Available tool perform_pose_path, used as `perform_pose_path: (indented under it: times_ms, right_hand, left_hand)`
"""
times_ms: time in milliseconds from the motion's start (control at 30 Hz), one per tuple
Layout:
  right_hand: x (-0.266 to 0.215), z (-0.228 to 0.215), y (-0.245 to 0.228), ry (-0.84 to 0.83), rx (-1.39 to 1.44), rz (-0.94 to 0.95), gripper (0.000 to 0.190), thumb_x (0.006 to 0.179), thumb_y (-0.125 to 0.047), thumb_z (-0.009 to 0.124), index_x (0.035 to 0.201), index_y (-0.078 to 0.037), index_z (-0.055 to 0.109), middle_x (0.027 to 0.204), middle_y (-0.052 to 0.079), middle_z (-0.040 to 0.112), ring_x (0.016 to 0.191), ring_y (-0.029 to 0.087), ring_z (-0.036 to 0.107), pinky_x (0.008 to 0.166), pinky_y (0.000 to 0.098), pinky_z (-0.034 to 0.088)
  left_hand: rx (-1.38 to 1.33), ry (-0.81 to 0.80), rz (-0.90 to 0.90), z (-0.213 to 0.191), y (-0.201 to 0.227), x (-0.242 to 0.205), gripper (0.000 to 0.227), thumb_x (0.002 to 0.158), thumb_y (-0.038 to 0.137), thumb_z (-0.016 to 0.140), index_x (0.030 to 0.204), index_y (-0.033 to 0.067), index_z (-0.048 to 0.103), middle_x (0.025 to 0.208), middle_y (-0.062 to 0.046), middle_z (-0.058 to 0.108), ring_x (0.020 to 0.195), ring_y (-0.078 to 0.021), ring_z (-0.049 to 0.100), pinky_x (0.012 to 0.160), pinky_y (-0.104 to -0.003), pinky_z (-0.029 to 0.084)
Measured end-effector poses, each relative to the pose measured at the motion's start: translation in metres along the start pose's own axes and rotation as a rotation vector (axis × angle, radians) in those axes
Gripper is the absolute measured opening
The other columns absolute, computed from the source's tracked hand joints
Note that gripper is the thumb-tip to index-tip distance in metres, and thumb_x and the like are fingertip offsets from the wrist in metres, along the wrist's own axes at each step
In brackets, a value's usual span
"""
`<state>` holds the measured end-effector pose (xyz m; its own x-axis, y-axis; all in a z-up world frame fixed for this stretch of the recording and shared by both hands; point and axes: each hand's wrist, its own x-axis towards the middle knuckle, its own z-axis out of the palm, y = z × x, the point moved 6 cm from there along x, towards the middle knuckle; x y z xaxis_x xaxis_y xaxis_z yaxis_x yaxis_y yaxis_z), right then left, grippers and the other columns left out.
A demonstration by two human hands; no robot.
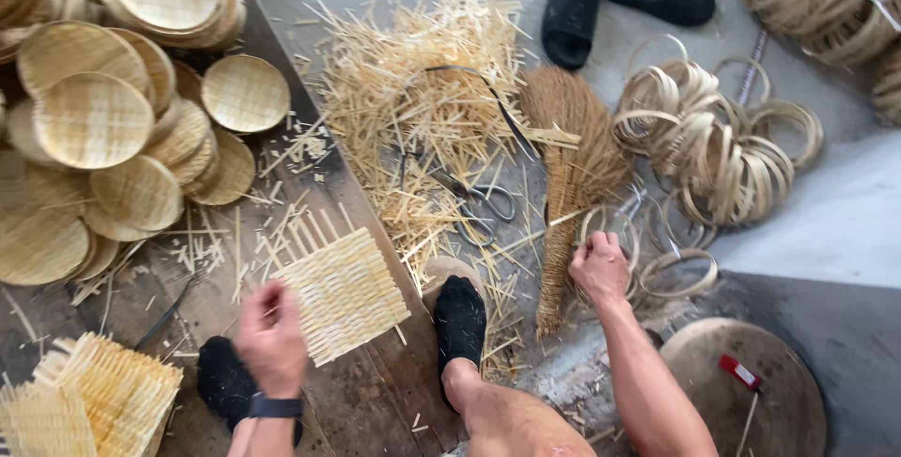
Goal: The person sits on the floor and trims the edges of small, round woven bamboo baskets using shears. They pick up a basket, place a wooden block inside to support it, and cut the protruding bamboo strips flush with the rim. The finished baskets are stacked nearby.
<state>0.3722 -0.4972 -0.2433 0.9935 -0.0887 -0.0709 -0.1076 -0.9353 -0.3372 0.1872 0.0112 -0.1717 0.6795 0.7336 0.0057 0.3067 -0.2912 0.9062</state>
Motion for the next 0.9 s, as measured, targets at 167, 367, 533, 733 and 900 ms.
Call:
perform_pose_path:
  times_ms: [167,367,533,733,900]
  right_hand:
    - [-0.036,-0.037,-0.153,-0.828,0.873,-0.207,0.009,0.097,-0.012,0.063,0.097,-0.008,0.071,0.087,0.007,0.074,0.081,0.019,0.071,0.078,0.0334,0.062]
    - [-0.058,-0.067,-0.271,-0.799,0.907,-0.457,0.024,0.091,-0.012,0.074,0.114,-0.007,0.069,0.085,0.004,0.066,0.075,0.017,0.064,0.068,0.0317,0.055]
    - [-0.08,-0.072,-0.318,-0.242,0.709,-0.916,0.015,0.086,-0.009,0.081,0.1,-0.005,0.075,0.09,0.005,0.066,0.078,0.021,0.069,0.066,0.0321,0.055]
    - [-0.101,-0.052,-0.338,-0.476,0.582,-1.135,0.012,0.087,-0.007,0.078,0.098,-0.005,0.074,0.094,0.006,0.063,0.079,0.022,0.068,0.068,0.0337,0.058]
    - [-0.121,-0.049,-0.355,-0.223,0.35,-1.351,0.027,0.075,-0.009,0.074,0.102,-0.007,0.071,0.092,0.004,0.059,0.083,0.024,0.063,0.065,0.0353,0.054]
  left_hand:
    - [0.111,-0.141,0.825,0.062,0.15,-0.038,0.038,0.093,0.025,0.07,0.126,0.0065,0.066,0.124,-0.017,0.071,0.113,-0.034,0.067,0.099,-0.042,0.054]
    - [-0.403,-0.451,-0.079,0.073,0.103,-0.026,0.026,0.096,0.023,0.073,0.112,0.0035,0.081,0.081,-0.003,0.072,0.068,-0.009,0.059,0.058,-0.022,0.045]
    - [-0.528,-0.405,-0.454,0.074,0.054,-0.039,0.02,0.095,0.02,0.074,0.097,0.0013,0.08,0.069,0.0,0.063,0.057,-0.0056,0.049,0.048,-0.023,0.039]
    - [-0.612,-0.642,-0.875,0.066,0.044,-0.031,0.048,0.083,0.058,0.056,0.079,0.0117,0.069,0.064,0.001,0.058,0.052,-0.0098,0.047,0.044,-0.028,0.035]
    - [-0.6,-0.793,-1.104,0.08,0.047,-0.051,0.081,0.084,0.093,0.033,0.053,0.0191,0.039,0.048,0.006,0.031,0.038,-0.0091,0.02,0.037,-0.027,0.012]
